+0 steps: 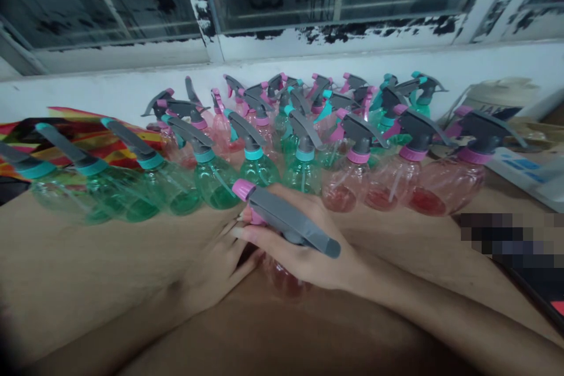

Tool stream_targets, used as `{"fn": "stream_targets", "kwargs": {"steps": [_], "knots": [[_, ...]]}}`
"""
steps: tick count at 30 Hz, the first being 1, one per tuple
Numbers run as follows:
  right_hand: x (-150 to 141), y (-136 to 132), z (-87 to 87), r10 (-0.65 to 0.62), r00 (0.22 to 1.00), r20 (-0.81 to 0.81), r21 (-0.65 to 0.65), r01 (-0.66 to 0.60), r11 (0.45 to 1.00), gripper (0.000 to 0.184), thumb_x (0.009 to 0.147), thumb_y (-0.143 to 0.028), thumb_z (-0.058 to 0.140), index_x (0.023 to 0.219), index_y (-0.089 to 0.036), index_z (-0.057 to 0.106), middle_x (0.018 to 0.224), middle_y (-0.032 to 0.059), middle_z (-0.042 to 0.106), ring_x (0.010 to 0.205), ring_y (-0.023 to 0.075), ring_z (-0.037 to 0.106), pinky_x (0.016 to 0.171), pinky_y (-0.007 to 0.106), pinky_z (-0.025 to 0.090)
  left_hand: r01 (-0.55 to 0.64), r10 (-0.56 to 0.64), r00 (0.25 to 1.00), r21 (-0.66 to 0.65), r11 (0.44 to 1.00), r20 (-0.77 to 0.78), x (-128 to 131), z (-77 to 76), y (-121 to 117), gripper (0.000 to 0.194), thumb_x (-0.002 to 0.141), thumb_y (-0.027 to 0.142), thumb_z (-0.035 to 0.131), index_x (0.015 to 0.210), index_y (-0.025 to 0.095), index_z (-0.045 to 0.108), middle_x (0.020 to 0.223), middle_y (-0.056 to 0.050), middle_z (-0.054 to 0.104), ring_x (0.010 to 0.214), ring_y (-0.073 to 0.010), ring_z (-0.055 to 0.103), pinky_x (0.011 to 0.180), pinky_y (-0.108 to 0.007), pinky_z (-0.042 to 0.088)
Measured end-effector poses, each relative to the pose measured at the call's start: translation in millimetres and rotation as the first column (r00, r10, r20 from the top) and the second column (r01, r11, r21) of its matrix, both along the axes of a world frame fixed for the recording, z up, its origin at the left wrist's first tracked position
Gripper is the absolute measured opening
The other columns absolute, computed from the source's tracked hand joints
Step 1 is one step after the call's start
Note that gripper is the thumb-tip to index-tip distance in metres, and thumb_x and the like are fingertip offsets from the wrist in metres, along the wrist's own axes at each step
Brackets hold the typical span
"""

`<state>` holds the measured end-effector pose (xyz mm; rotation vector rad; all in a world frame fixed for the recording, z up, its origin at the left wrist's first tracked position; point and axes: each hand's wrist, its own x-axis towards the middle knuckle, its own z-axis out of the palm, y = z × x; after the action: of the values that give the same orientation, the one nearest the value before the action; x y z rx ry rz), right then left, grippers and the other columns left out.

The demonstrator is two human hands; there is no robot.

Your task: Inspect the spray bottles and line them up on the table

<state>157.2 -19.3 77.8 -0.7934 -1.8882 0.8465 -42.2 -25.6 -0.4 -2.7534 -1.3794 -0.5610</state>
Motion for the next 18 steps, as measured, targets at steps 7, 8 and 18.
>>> {"fn": "stream_targets", "kwargs": {"steps": [7,8,18], "knots": [[-0.5,-3.1,3.1,-0.05,0.999,0.001,0.057,0.05,0.997,0.011,0.081,-0.025,0.061,0.071,-0.023,0.058,0.065,-0.0058,0.058,0.059,0.0091,0.058,0.056,0.022,0.047,-0.005,0.005,1.0,0.012,1.0,-0.022,-0.9,-0.6,0.2,0.037,0.094,0.03,0.042,0.127,0.013,0.045,0.131,-0.014,0.049,0.125,-0.0293,0.041,0.1,-0.047,0.037],[-0.3,-3.2,3.3,-0.039,0.999,-0.001,0.053,0.039,0.998,0.008,0.082,-0.026,0.061,0.074,-0.022,0.06,0.069,-0.0048,0.06,0.063,0.0099,0.06,0.059,0.022,0.048,0.001,-0.001,1.0,0.007,1.0,-0.021,-0.8,-0.1,0.3,0.038,0.094,0.03,0.042,0.127,0.013,0.044,0.131,-0.014,0.049,0.125,-0.029,0.041,0.1,-0.047,0.037],[0.8,-4.1,0.6,-0.038,0.999,0.009,-0.03,0.038,0.999,0.01,0.08,-0.028,0.062,0.089,-0.023,0.064,0.084,0.0005,0.068,0.071,0.0155,0.064,0.065,0.029,0.055,0.0,0.0,1.0,-0.005,1.0,-0.003,0.5,1.7,0.5,0.04,0.093,0.029,0.045,0.129,0.013,0.04,0.132,-0.015,0.048,0.126,-0.0278,0.04,0.102,-0.047,0.035]]}}
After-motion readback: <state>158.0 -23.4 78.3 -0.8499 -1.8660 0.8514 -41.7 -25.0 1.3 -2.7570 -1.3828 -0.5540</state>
